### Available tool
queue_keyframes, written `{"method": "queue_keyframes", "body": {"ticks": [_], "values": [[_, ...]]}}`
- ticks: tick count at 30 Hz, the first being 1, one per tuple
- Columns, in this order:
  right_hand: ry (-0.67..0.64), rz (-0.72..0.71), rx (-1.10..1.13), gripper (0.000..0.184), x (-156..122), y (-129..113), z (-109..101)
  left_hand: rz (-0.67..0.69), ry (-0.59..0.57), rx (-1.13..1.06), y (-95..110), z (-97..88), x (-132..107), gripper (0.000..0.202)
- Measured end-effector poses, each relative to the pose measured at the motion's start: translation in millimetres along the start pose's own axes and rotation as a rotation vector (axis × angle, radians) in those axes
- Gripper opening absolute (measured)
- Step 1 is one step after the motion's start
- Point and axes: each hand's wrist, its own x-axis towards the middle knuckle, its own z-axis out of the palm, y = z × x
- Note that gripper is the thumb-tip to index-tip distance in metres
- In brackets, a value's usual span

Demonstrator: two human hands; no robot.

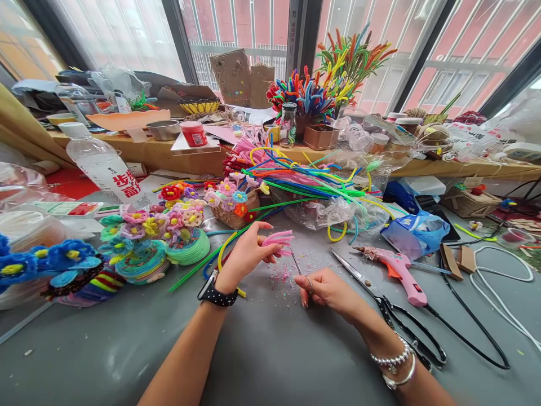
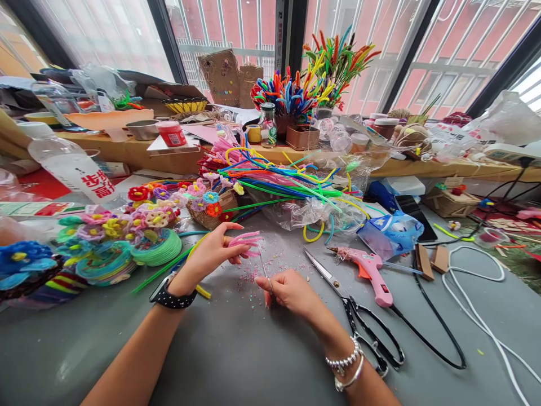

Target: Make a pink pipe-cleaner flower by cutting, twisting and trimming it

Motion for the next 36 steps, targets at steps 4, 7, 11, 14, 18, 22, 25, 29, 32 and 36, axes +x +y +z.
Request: {"method": "queue_keyframes", "body": {"ticks": [4,7,11,14,18,22,25,29,32,36], "values": [[-0.073,-0.023,0.025,0.059,-1,4,-2,-0.028,-0.064,-0.06,4,-0.1,-1,0.044],[-0.228,-0.023,0.086,0.061,-3,4,-4,-0.062,-0.098,-0.072,9,-0.1,-3,0.046],[-0.372,0.008,0.117,0.071,-6,0,-5,-0.063,-0.138,-0.051,9,0.3,-4,0.047],[-0.392,0.019,0.127,0.073,-7,-2,-3,-0.057,-0.161,-0.036,6,0.2,-3,0.048],[-0.394,0.002,0.174,0.073,-5,2,-2,-0.067,-0.183,-0.041,6,-0.4,-3,0.047],[-0.369,-0.01,0.231,0.072,0,7,-2,-0.07,-0.184,-0.039,7,-0.3,-3,0.047],[-0.284,-0.008,0.293,0.067,3,9,0,-0.058,-0.134,-0.022,5,-0.1,-2,0.045],[-0.179,-0.023,0.372,0.062,5,10,5,-0.049,-0.074,-0.047,1,0.0,0,0.043],[-0.084,-0.049,0.366,0.06,7,12,7,-0.05,-0.057,-0.066,0,0.2,0,0.045],[0.002,-0.065,0.353,0.056,9,15,5,-0.042,-0.055,-0.084,-2,0.5,0,0.046]]}}
